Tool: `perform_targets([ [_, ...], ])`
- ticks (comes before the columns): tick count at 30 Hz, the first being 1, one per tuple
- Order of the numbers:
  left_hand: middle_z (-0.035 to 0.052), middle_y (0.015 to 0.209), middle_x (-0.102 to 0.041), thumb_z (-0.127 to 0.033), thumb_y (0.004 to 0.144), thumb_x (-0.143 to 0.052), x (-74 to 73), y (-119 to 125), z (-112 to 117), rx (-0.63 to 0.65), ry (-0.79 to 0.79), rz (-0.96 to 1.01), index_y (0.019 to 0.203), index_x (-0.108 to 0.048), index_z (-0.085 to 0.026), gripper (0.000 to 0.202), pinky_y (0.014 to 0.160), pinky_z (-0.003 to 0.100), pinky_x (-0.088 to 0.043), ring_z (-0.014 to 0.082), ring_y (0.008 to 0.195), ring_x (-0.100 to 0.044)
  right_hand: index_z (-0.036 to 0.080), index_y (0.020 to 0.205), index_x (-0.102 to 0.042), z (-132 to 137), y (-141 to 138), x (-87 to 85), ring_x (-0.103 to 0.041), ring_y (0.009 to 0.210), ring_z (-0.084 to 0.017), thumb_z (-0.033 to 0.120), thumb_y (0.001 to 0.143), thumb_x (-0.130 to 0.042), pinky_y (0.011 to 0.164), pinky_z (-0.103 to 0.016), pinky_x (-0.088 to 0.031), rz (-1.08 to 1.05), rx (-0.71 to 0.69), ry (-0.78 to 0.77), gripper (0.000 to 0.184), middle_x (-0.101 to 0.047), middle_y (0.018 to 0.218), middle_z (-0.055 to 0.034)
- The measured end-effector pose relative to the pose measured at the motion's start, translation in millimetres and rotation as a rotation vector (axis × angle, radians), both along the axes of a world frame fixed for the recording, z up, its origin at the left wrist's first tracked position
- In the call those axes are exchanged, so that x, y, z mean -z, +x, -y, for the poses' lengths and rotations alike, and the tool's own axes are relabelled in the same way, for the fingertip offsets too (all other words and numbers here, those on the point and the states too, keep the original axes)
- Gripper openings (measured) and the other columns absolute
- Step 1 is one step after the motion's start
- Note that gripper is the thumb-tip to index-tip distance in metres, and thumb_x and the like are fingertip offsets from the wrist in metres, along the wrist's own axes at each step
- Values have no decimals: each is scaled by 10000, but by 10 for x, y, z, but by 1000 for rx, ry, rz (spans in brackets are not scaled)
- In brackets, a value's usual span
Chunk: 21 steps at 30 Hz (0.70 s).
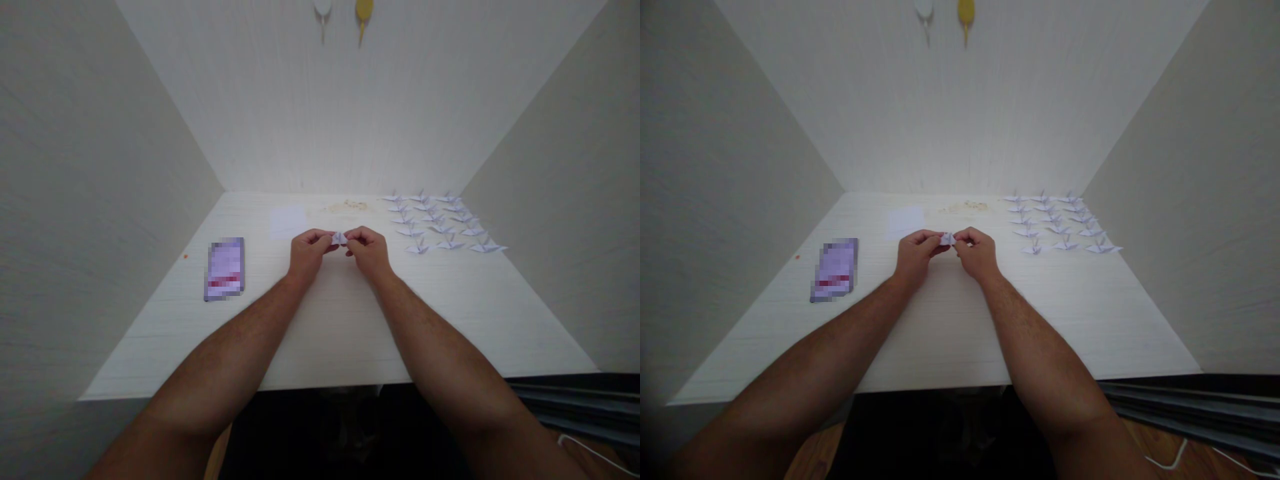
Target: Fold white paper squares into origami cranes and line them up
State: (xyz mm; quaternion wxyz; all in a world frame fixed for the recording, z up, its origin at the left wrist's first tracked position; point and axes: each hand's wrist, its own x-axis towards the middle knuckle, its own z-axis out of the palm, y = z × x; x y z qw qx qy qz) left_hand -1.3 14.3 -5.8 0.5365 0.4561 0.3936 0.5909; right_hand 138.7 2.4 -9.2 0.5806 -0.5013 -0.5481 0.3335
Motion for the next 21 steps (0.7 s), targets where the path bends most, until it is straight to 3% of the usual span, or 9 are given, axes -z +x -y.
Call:
perform_targets([
  [5,63,796,-724,-239,647,-741,-28,-1,-6,38,-55,58,683,-699,-134,118,832,408,-601,183,775,-694,199,659,-608,4,14,-51,-612,633,-135,207,653,-584,553,-267,-536,-153,-69,-29,25,-680,730,11],
  [11,68,841,-717,-253,661,-727,-6,-31,-30,125,-98,61,657,-651,-134,142,762,354,-595,161,740,-686,203,664,-565,29,17,-112,-643,638,-143,227,665,-580,539,-259,-542,-270,-109,-102,28,-665,688,14],
  [17,10,709,-652,-247,678,-691,2,-8,-43,65,-101,60,678,-598,-153,132,693,315,-576,138,659,-664,209,709,-513,15,-28,-141,-653,548,-143,276,714,-610,521,-255,-540,-324,-37,-180,118,-614,551,31],
  [21,-4,706,-635,-239,675,-688,-15,-11,-44,107,-124,146,681,-567,-158,146,686,282,-556,119,660,-654,208,743,-492,12,-51,-147,-653,531,-143,263,705,-640,525,-265,-552,-395,-7,-203,162,-618,552,29],
])
